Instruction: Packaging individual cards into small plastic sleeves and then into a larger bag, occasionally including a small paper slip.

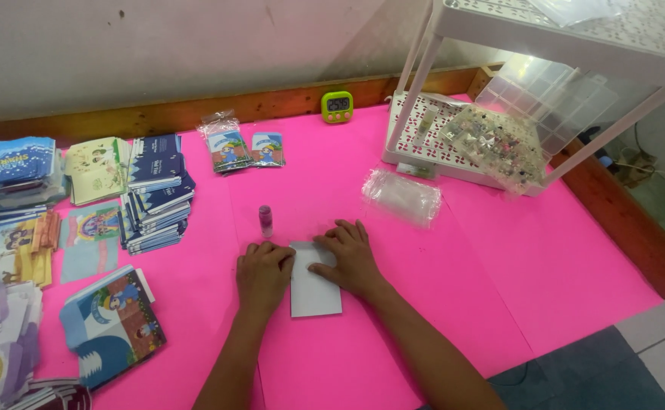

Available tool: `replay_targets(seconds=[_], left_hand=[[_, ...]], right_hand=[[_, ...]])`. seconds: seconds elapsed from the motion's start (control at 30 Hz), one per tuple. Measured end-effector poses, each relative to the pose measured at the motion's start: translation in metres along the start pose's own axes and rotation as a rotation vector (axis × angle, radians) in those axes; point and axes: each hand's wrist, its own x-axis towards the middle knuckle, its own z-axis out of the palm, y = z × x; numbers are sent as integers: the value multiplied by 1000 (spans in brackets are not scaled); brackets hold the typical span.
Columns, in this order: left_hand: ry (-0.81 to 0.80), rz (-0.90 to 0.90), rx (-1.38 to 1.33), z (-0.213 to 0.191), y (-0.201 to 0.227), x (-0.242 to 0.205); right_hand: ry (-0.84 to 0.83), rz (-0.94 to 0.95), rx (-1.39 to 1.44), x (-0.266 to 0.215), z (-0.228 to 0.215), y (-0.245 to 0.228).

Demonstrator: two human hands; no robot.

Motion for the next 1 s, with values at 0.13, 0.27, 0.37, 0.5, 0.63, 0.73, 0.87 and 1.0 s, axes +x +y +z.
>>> replay_targets(seconds=[0.13, 0.27, 0.37, 0.5, 0.63, 0.73, 0.87, 1.0], left_hand=[[-30, -12, 6, -13, 7, 2], [-1, 117, 90, -17, 7, 0], [90, 233, 185, 3, -9, 1], [257, 384, 251, 28, -30, 6], [223, 387, 277, 30, -33, 6], [135, 358, 301, 18, -29, 4], [-38, 257, 227, -8, -19, 5], [-186, 218, 208, -17, -16, 7]], right_hand=[[69, -66, -44, -4, 8, 5], [108, -152, -199, -7, 14, 3], [109, -182, -279, -8, 13, -2], [58, -200, -313, -9, 14, -10], [62, -168, -338, -10, 14, -1], [76, -122, -370, -9, 9, 6], [118, -83, -358, -6, 8, 8], [176, -68, -356, -5, 16, 10]])
